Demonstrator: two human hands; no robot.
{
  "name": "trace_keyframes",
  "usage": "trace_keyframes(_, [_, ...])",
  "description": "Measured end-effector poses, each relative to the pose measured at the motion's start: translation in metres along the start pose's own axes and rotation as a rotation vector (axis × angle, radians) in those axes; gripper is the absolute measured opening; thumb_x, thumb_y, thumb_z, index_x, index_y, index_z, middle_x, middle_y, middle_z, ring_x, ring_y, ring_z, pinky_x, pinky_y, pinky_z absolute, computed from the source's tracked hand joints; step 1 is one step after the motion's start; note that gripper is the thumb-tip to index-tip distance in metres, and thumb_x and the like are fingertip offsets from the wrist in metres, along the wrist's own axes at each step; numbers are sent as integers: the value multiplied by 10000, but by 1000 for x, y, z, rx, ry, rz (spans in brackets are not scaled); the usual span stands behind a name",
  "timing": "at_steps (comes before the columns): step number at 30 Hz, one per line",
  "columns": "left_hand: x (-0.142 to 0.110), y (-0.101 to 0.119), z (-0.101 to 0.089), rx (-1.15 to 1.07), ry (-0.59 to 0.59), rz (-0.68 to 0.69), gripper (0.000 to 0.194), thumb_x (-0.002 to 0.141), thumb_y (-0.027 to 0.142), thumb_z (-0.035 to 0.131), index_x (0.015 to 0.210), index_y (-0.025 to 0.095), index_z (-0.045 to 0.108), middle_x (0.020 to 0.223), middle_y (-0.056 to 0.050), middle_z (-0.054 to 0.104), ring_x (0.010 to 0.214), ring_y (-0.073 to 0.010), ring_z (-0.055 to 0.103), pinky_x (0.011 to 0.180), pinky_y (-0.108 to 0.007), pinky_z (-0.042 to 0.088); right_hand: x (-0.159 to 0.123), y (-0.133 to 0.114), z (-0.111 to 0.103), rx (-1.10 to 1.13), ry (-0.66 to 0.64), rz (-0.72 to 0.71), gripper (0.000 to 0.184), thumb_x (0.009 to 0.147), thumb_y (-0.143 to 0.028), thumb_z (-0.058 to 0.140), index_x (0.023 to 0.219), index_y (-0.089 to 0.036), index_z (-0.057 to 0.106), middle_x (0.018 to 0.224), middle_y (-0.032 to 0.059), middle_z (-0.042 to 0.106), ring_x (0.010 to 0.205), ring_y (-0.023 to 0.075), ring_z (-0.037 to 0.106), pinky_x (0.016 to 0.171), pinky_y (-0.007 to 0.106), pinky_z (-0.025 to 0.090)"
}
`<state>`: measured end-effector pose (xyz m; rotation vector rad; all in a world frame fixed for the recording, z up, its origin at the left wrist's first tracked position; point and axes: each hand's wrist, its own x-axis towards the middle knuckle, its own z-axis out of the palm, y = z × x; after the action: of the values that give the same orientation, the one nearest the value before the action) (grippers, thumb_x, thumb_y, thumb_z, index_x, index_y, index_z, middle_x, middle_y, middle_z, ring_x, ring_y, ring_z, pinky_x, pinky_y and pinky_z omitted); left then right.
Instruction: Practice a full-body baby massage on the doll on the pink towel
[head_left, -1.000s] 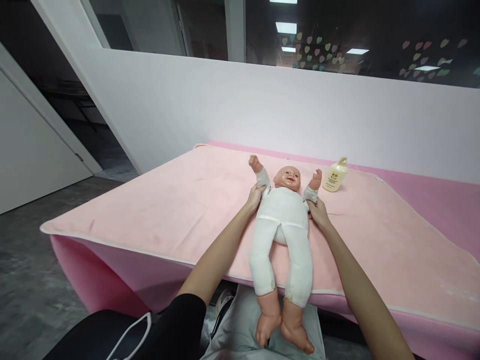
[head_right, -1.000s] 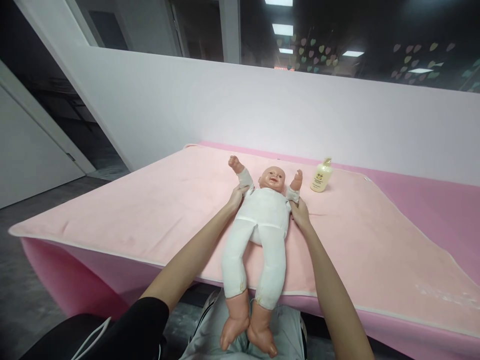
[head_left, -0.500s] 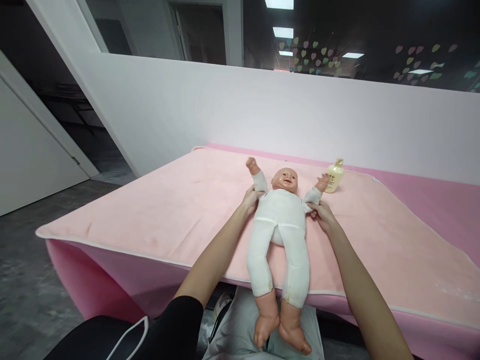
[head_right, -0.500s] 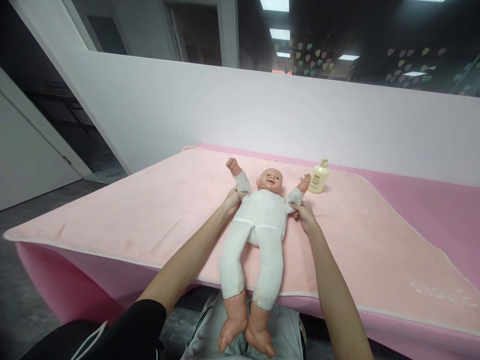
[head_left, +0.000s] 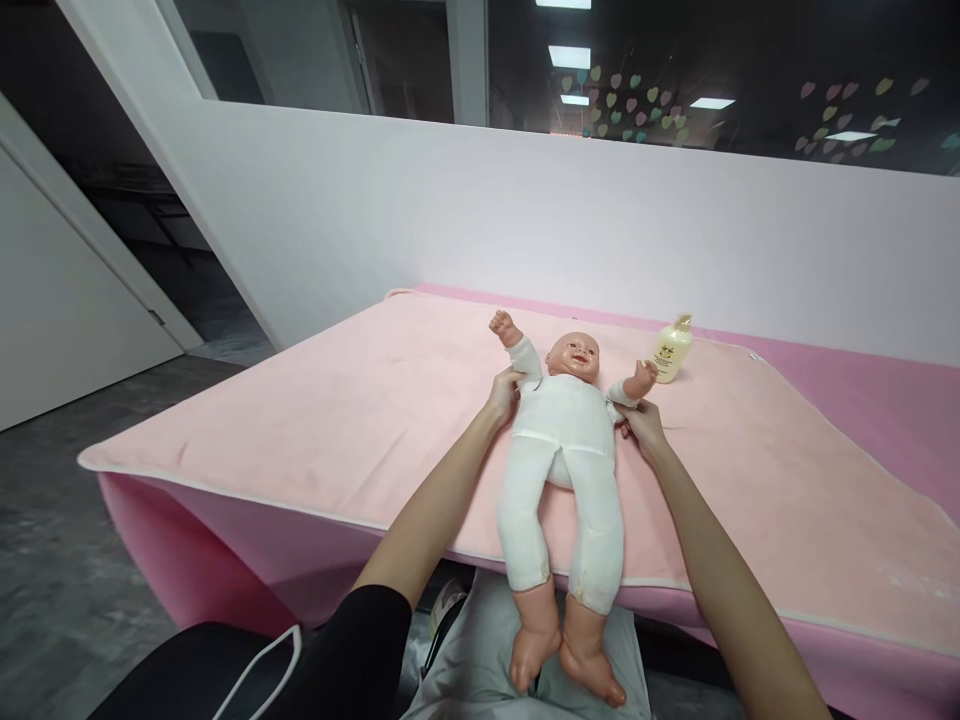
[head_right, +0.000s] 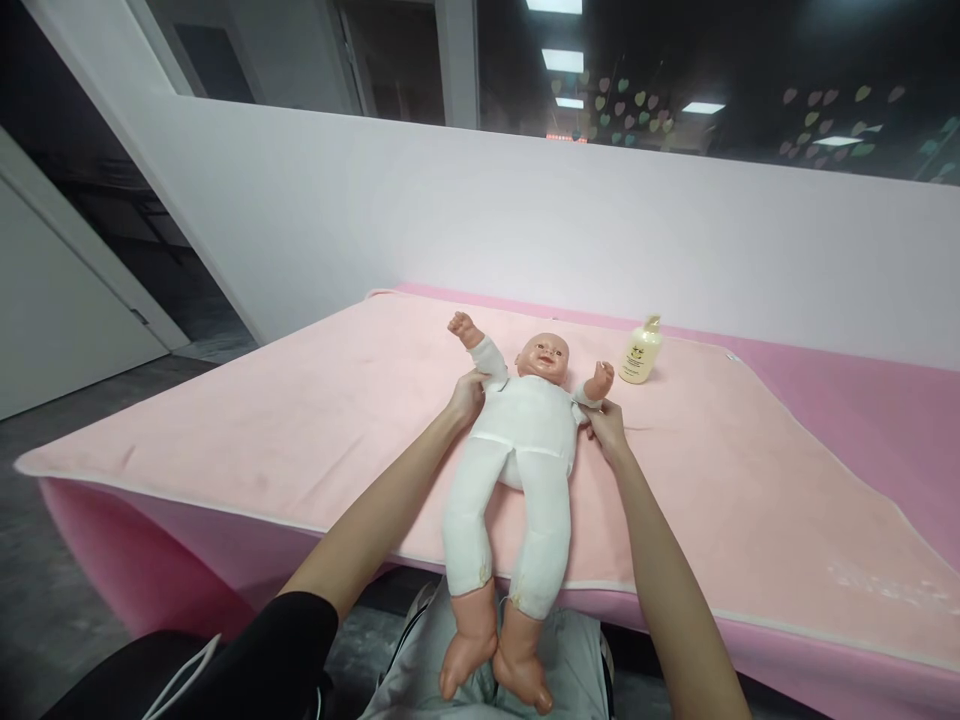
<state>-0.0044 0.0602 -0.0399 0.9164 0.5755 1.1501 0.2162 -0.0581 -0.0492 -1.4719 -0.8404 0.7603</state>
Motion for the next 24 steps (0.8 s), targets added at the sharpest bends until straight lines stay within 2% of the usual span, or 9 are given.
trace_keyframes(5, [3,-8,-4,460,83,19,385,650,502,636,630,118,615,596,-26,585,573,-138,501,565,-252,358,0,1,7,-306,41,-183,262,663,-423,535,655,-162,558,610,26,576,557,148,504,497,243,353])
trace_keyframes(7, [4,-11,-5,547,104,-5,420,647,529,634,604,112,614,562,-32,572,550,-140,490,546,-257,340,0,0,9,-427,66,-157,305,705,-457,492,664,-164,567,658,52,603,623,180,537,530,256,361])
trace_keyframes(9, [5,-11,-6,508,99,-14,413,638,519,651,633,107,624,575,-39,585,550,-142,500,546,-258,348,0,-1,8,-471,96,-117,312,717,-466,488,671,-168,568,672,62,609,635,189,544,534,259,358])
trace_keyframes(12, [3,-7,-5,286,16,-46,366,608,445,702,746,111,641,684,-56,642,600,-148,552,598,-266,407,-1,-2,3,-324,66,-70,285,668,-447,561,683,-162,568,612,39,580,553,155,504,488,246,341])
trace_keyframes(15, [-2,1,-4,97,-71,-58,381,517,263,767,852,128,647,799,-66,673,686,-161,602,681,-280,456,-2,-4,-6,-25,-132,21,268,580,-383,646,715,-158,590,557,0,549,457,107,437,439,234,339])
trace_keyframes(18, [-6,9,-1,38,-89,-113,402,494,168,742,886,134,659,800,-69,675,706,-181,620,699,-297,479,-5,-8,-12,153,-269,20,243,499,-266,688,715,-167,638,797,32,641,658,128,562,572,229,445])
trace_keyframes(20, [-8,11,1,32,-81,-187,366,520,187,716,878,129,664,760,-68,669,677,-187,619,679,-311,485,-7,-11,-13,185,-269,16,229,468,-221,685,689,-168,659,942,44,647,818,157,590,678,230,469])
trace_keyframes(21, [-9,11,2,36,-71,-195,356,524,191,708,870,126,663,745,-65,665,662,-183,615,669,-309,482,-8,-12,-13,193,-252,30,240,459,-212,680,695,-167,666,946,46,648,833,161,593,691,232,470])
trace_keyframes(24, [-7,8,2,54,-11,-98,341,518,203,698,849,126,656,752,-50,661,668,-163,603,678,-290,465,-10,-13,-7,213,-171,53,309,494,-250,668,793,-172,668,782,22,645,669,124,578,574,224,451])
